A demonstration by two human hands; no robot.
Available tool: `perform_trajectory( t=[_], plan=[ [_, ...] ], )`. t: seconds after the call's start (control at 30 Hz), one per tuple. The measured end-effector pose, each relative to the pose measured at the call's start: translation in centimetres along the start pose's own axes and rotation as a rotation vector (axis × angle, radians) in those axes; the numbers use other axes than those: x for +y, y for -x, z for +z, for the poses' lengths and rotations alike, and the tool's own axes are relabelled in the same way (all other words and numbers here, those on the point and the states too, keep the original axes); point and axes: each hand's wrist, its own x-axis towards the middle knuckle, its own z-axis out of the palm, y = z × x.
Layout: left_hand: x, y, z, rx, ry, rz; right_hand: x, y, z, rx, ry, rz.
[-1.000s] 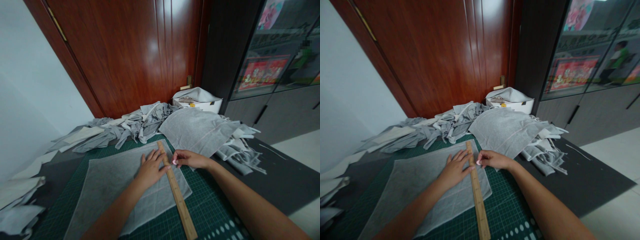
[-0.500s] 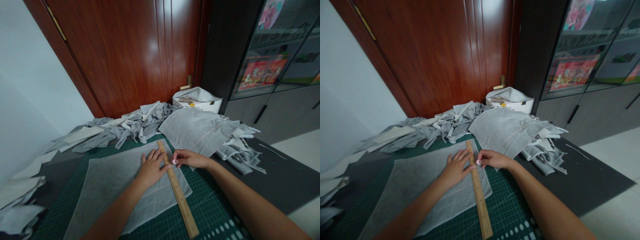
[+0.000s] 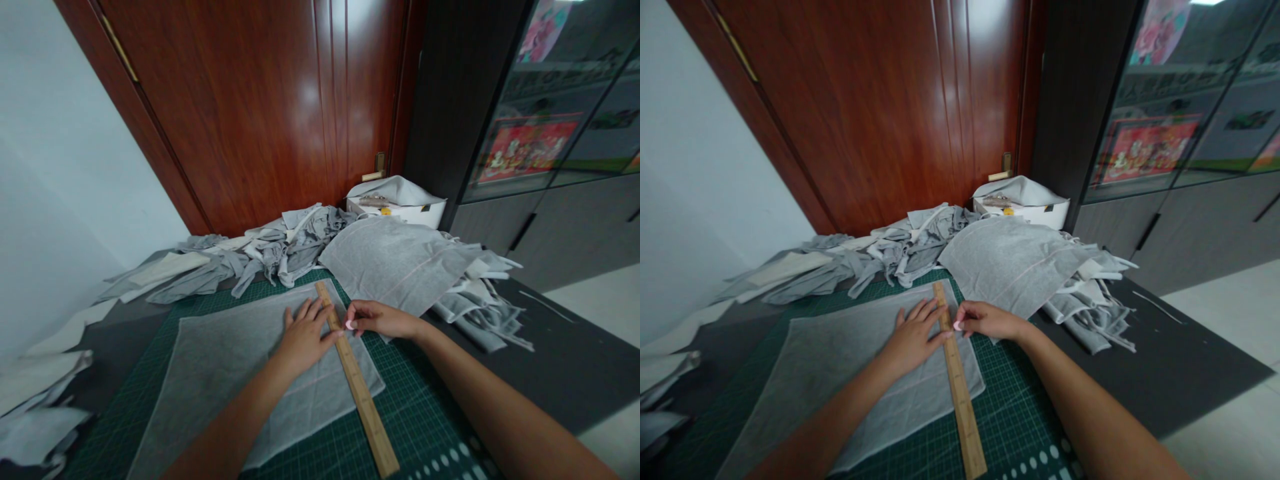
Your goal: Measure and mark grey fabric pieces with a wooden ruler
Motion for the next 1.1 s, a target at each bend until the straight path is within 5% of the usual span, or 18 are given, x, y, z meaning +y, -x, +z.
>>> perform_trajectory(
  t=[0.43,0.6,0.8,1.1],
  plan=[
    [-0.1,0.0,0.2,-0.006,0.009,0.001,0.4,-0.6,0.5,0.138,-0.009,-0.02],
    [-0.1,0.0,0.3,-0.002,0.015,0.0,1.0,-3.8,-0.4,0.412,-0.022,-0.027],
    [0.0,0.1,0.2,-0.008,0.016,-0.016,0.2,-9.7,-0.4,0.622,-0.022,0.127],
    [-0.1,0.2,0.6,0.017,0.034,0.003,2.2,-12.5,-0.8,0.715,0.128,0.272]
  ],
)
